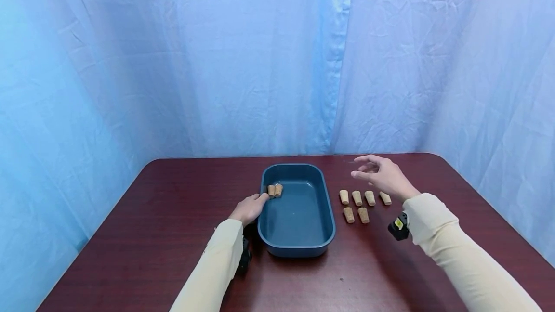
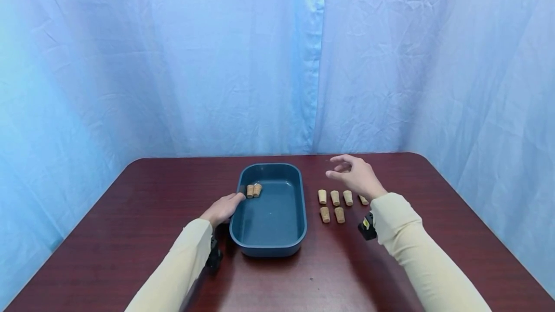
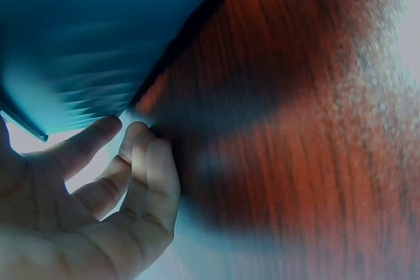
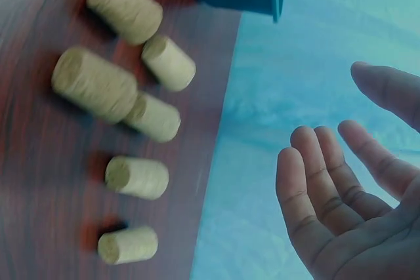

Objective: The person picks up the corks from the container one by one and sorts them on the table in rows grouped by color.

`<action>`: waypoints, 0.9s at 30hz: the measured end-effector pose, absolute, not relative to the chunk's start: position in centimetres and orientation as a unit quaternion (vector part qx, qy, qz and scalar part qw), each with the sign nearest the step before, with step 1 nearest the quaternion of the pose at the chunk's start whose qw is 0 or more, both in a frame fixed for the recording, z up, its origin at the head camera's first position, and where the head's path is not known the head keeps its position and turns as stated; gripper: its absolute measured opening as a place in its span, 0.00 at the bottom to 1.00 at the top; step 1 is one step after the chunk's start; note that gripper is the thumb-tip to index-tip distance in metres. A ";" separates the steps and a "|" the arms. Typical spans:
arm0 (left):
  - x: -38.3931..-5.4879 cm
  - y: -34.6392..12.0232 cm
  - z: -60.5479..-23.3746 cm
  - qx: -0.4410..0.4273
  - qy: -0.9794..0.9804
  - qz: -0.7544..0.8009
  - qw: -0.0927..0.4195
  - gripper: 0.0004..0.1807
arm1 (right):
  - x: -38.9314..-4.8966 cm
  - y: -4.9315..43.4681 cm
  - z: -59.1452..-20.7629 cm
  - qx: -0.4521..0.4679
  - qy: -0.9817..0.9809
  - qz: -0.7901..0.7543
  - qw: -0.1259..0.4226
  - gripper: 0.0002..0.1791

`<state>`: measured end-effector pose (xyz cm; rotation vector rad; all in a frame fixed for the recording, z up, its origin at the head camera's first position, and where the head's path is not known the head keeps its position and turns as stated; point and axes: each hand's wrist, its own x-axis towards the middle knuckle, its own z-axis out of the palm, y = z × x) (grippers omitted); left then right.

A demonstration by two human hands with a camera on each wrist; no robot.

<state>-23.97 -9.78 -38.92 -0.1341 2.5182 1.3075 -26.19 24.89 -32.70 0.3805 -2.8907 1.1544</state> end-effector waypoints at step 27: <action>-23.6 -9.7 -38.6 -0.044 0.878 0.454 0.144 0.34 | -27.5 16.8 -32.0 0.142 -0.895 0.422 -0.006 0.22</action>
